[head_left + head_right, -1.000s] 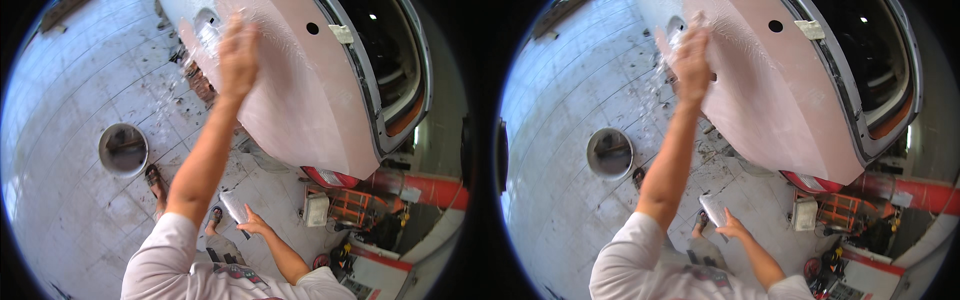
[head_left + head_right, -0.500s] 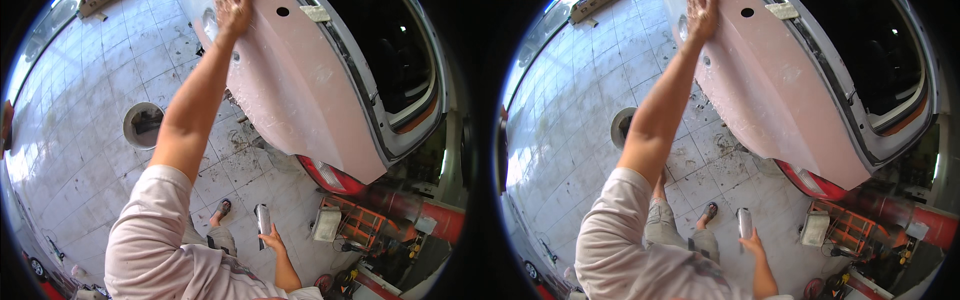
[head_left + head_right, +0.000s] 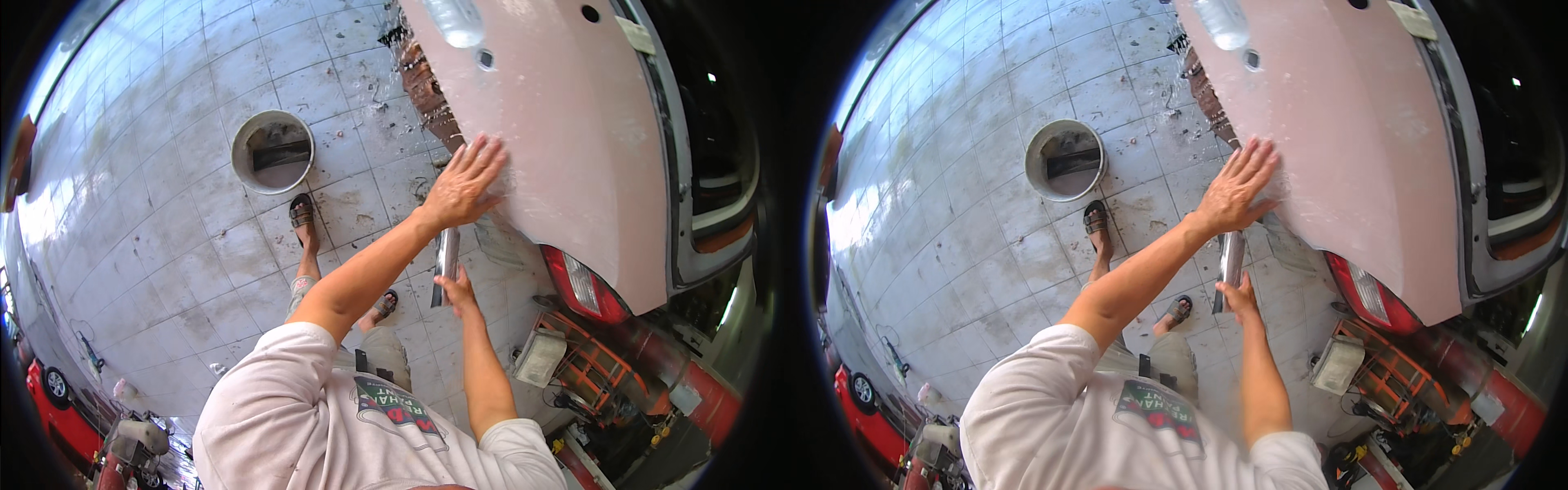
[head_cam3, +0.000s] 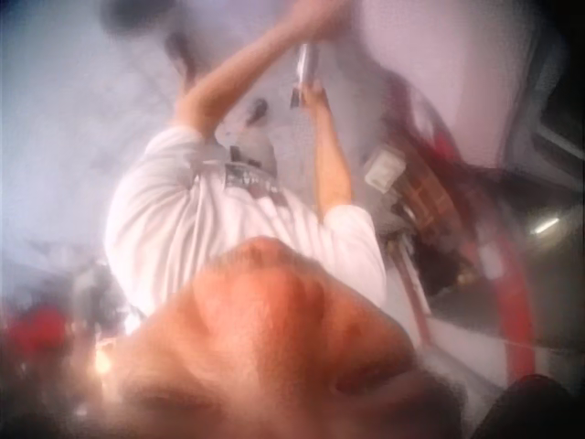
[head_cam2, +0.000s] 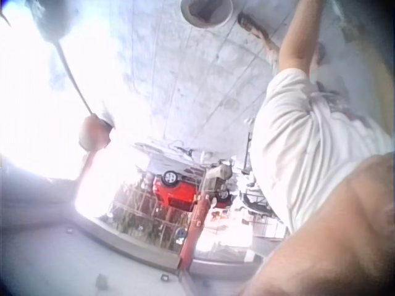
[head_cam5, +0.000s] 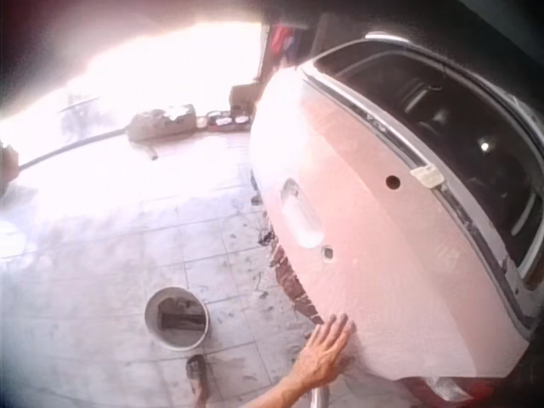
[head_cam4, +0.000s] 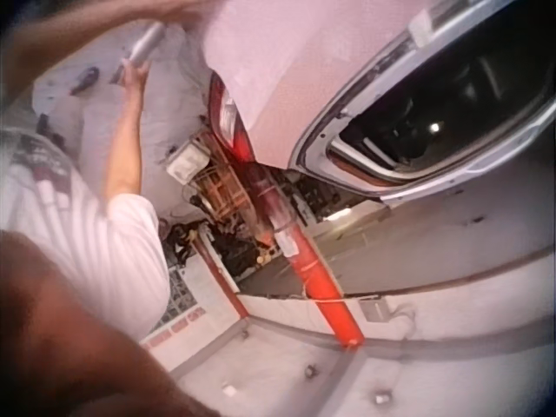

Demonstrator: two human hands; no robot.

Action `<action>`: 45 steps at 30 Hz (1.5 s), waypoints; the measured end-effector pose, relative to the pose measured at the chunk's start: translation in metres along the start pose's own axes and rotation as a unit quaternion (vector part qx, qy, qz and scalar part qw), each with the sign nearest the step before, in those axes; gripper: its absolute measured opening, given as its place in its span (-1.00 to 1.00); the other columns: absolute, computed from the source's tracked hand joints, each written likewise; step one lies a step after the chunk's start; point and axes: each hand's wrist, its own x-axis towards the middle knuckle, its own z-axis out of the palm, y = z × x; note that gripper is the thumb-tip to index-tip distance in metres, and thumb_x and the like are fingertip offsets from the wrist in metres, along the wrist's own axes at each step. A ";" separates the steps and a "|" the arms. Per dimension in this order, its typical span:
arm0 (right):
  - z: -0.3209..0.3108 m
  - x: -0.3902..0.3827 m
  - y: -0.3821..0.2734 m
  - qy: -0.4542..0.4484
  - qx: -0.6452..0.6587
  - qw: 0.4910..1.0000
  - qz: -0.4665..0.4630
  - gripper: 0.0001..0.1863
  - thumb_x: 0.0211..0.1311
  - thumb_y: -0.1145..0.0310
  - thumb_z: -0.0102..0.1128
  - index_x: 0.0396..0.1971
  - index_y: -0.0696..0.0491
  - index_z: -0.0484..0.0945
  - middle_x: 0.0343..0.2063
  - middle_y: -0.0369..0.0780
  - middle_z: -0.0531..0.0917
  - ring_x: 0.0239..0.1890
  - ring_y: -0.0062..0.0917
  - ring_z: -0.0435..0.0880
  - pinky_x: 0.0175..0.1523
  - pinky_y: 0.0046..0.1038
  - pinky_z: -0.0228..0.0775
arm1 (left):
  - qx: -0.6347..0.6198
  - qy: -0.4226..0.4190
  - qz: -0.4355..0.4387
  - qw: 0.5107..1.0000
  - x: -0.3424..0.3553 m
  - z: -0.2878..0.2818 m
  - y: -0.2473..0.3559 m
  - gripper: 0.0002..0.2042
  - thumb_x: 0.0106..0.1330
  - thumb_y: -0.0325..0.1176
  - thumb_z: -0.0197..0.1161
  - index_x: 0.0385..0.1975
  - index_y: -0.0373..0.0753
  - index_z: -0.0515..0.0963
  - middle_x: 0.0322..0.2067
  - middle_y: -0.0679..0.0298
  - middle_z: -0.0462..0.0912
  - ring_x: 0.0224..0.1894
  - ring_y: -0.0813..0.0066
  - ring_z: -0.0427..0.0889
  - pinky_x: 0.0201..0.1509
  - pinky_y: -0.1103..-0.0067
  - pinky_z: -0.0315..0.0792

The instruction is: The person sands the surface of a car door with a sanding block, moving it back and forth across the panel. The person briefly dips the sanding block into a bucket of water and continues sanding the door surface.

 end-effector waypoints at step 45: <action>0.451 0.307 -0.250 -0.193 -0.199 0.952 -0.128 -0.71 0.20 0.21 0.41 -0.25 0.14 0.67 -0.63 -0.32 0.52 -0.44 -0.65 0.47 -0.37 -0.45 0.34 | -0.726 0.090 -0.509 0.453 -0.279 -0.163 -0.511 -0.31 0.54 0.20 -0.01 0.40 -0.28 0.29 0.09 -0.17 0.62 -0.32 0.14 0.78 -0.41 0.33 0.71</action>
